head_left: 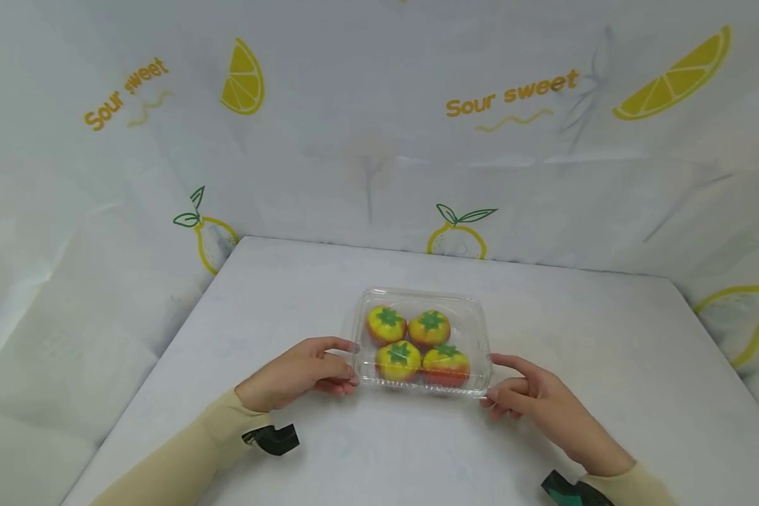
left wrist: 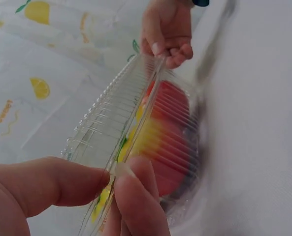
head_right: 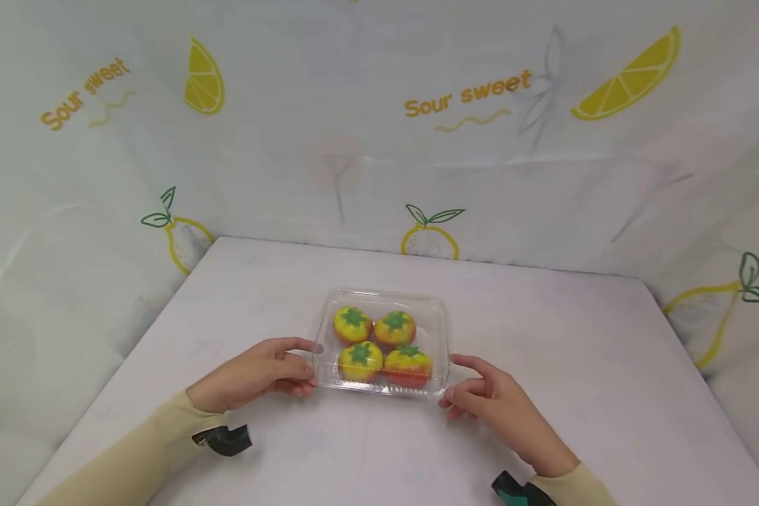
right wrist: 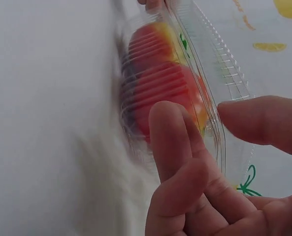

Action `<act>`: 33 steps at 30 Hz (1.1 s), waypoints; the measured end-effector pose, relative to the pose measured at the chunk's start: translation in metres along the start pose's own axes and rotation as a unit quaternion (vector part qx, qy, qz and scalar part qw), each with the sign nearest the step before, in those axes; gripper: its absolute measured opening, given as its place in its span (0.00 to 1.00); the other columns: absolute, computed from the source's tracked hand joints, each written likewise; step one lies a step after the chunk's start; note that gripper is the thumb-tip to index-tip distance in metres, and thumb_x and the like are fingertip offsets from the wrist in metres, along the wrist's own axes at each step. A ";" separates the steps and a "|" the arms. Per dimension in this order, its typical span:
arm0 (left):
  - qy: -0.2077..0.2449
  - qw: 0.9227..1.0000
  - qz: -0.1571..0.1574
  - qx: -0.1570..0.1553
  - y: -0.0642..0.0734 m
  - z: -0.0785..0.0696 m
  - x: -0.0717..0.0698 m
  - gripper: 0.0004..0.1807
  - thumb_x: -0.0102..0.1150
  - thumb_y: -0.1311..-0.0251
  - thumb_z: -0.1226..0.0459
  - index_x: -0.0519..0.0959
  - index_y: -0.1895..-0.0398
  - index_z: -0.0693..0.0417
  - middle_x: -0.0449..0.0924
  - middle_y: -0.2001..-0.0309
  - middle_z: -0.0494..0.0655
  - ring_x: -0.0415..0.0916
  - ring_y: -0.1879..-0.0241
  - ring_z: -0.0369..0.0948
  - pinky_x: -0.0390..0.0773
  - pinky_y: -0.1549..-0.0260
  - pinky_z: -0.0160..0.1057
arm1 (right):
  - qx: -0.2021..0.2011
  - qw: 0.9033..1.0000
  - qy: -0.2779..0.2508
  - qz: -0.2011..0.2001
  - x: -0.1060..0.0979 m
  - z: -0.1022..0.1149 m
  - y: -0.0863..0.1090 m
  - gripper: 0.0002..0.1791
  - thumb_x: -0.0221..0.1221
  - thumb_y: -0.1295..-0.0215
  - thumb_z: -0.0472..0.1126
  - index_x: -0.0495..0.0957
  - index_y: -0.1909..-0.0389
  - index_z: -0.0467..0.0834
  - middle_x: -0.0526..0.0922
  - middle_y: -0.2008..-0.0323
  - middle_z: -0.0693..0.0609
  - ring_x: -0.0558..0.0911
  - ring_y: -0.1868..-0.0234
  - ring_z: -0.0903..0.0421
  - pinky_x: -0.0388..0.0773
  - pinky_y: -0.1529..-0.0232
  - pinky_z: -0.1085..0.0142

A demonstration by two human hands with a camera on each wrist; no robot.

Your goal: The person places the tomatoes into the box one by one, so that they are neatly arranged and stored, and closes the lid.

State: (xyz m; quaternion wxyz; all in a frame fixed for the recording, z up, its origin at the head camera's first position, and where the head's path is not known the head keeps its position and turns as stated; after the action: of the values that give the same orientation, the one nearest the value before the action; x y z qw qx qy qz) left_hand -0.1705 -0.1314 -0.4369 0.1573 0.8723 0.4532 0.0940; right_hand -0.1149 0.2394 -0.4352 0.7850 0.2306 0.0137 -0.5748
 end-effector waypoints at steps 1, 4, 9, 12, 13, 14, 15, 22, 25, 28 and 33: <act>0.001 1.000 0.000 0.000 0.000 0.000 0.000 0.37 0.68 0.32 0.64 0.66 0.23 0.66 0.91 0.60 0.51 0.88 0.62 0.39 0.87 0.56 0.36 | -0.003 1.000 -0.006 0.004 0.002 0.000 0.000 0.43 0.64 0.22 0.47 0.56 0.16 0.37 0.93 0.52 0.43 0.91 0.57 0.50 0.87 0.53 0.62; -0.004 1.000 -0.006 -0.004 -0.001 -0.001 0.001 0.39 0.69 0.32 0.65 0.64 0.21 0.65 0.91 0.61 0.51 0.87 0.63 0.38 0.86 0.56 0.37 | -0.010 1.000 -0.018 0.008 0.004 0.001 0.001 0.43 0.64 0.22 0.46 0.55 0.16 0.36 0.93 0.52 0.42 0.91 0.57 0.51 0.87 0.53 0.63; -0.015 0.999 -0.025 -0.012 -0.001 0.000 0.000 0.39 0.68 0.34 0.67 0.64 0.21 0.64 0.91 0.62 0.50 0.85 0.65 0.38 0.86 0.56 0.38 | -0.020 0.999 -0.030 0.014 0.007 0.002 0.002 0.43 0.64 0.22 0.44 0.54 0.16 0.34 0.93 0.54 0.43 0.91 0.58 0.52 0.87 0.52 0.63; -0.013 0.999 -0.030 -0.015 -0.001 0.000 -0.001 0.40 0.68 0.35 0.67 0.64 0.22 0.64 0.91 0.63 0.49 0.85 0.66 0.38 0.86 0.56 0.38 | -0.023 0.999 -0.031 0.018 0.008 0.002 0.001 0.44 0.64 0.22 0.44 0.54 0.16 0.33 0.93 0.55 0.42 0.91 0.58 0.52 0.87 0.52 0.63; -0.012 0.999 -0.031 -0.015 -0.001 0.000 -0.001 0.40 0.68 0.35 0.67 0.64 0.22 0.65 0.91 0.63 0.49 0.85 0.66 0.38 0.86 0.56 0.38 | -0.023 0.999 -0.030 0.018 0.008 0.003 0.001 0.44 0.64 0.22 0.44 0.54 0.16 0.33 0.93 0.55 0.42 0.90 0.58 0.52 0.87 0.52 0.64; -0.011 0.999 -0.030 -0.014 -0.001 0.000 -0.001 0.40 0.68 0.35 0.68 0.64 0.22 0.65 0.91 0.64 0.49 0.85 0.66 0.38 0.86 0.56 0.38 | -0.021 0.999 -0.029 0.018 0.008 0.003 0.001 0.44 0.64 0.22 0.44 0.54 0.16 0.33 0.93 0.55 0.42 0.90 0.59 0.52 0.87 0.52 0.64; -0.011 0.999 -0.030 -0.015 -0.001 0.000 -0.001 0.39 0.68 0.35 0.68 0.64 0.22 0.65 0.91 0.64 0.49 0.84 0.66 0.38 0.86 0.56 0.37 | -0.019 0.999 -0.030 0.019 0.008 0.003 0.001 0.44 0.64 0.22 0.44 0.53 0.16 0.33 0.93 0.55 0.42 0.90 0.58 0.52 0.88 0.52 0.64; -0.008 1.000 -0.020 -0.015 -0.001 0.001 -0.001 0.39 0.67 0.32 0.67 0.63 0.21 0.66 0.91 0.62 0.49 0.84 0.66 0.37 0.86 0.58 0.36 | -0.009 0.999 -0.026 0.019 0.007 0.000 0.000 0.44 0.64 0.21 0.44 0.53 0.16 0.33 0.93 0.55 0.42 0.90 0.58 0.51 0.88 0.51 0.64; -0.004 1.000 -0.014 -0.016 -0.002 0.001 0.000 0.39 0.66 0.32 0.66 0.62 0.21 0.67 0.91 0.62 0.50 0.85 0.66 0.37 0.87 0.59 0.35 | -0.010 0.999 -0.025 0.020 0.006 0.000 -0.001 0.43 0.63 0.21 0.44 0.53 0.16 0.33 0.93 0.55 0.43 0.90 0.58 0.51 0.88 0.52 0.63; -0.003 1.000 -0.008 -0.013 -0.002 0.000 0.001 0.38 0.65 0.31 0.65 0.63 0.22 0.66 0.91 0.61 0.51 0.86 0.66 0.37 0.87 0.59 0.35 | -0.016 1.000 -0.018 0.019 0.005 0.000 -0.001 0.43 0.63 0.21 0.45 0.53 0.16 0.33 0.93 0.54 0.42 0.90 0.58 0.51 0.88 0.53 0.63; -0.036 0.999 -0.019 -0.006 0.002 -0.003 -0.003 0.33 0.63 0.27 0.60 0.68 0.23 0.62 0.91 0.57 0.54 0.89 0.62 0.42 0.89 0.56 0.39 | -0.006 1.000 0.012 -0.006 0.001 0.000 0.000 0.40 0.61 0.20 0.46 0.56 0.17 0.36 0.92 0.54 0.43 0.90 0.57 0.53 0.87 0.55 0.64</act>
State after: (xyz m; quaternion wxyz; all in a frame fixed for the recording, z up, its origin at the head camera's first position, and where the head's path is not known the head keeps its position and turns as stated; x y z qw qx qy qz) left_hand -0.1716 -0.1344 -0.4338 0.1806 0.8654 0.4632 0.0625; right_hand -0.1143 0.2386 -0.4357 0.7829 0.2323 0.0279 -0.5765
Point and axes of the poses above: each hand's wrist, its own y-axis away from the middle knuckle, its own x-axis out of the palm, z = x × y, the point moved 5 cm from there along -y, towards the middle knuckle
